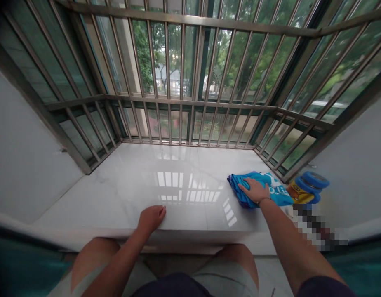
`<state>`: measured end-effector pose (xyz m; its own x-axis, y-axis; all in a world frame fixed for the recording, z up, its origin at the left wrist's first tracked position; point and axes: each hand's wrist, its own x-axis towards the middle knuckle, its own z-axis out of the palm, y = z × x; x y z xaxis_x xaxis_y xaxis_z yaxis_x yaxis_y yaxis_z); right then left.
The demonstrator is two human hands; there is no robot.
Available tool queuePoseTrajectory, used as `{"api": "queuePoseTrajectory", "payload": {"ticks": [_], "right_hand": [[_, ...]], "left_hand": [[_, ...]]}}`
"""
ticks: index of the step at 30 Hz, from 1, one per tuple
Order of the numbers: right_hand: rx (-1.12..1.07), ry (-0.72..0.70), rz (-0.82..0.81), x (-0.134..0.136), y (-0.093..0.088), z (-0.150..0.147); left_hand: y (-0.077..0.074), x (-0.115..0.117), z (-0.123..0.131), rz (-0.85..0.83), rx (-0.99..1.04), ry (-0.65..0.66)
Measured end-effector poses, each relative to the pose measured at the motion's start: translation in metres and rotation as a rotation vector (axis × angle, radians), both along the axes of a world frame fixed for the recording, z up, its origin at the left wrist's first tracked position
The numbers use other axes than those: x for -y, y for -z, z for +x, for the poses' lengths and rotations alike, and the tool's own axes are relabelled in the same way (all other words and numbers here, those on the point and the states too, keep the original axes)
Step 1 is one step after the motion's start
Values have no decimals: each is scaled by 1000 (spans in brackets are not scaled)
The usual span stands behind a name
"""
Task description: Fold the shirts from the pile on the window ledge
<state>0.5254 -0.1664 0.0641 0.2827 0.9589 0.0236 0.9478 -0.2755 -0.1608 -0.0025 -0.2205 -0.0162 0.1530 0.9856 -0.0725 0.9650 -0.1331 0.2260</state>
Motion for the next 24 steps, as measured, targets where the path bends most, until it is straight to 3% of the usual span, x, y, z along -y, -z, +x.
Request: {"api": "queuePoseTrajectory", "payload": {"ticks": [9,14,16,18,20,22,24], "right_hand": [[16,19,64,-2,7,-3],[17,13,123,0,13,-2],[26,8,144,1,15,-2],[34,10,160,1,16,-2],[43,14,167,1,18,-2],[63,14,155,2,20,-1],[99,13,129,3,22,1]], "left_hand": [[4,5,-4,32,17,44],[15,17,-10,60,48,31],[13,18,-12,41,105,-17],[0,16,-11,-16,252,-65],[-24,19,-8,-71,508,-55],[-55,32,-6,-111,808,46],[-88,62,-7,-153,1035,231]]}}
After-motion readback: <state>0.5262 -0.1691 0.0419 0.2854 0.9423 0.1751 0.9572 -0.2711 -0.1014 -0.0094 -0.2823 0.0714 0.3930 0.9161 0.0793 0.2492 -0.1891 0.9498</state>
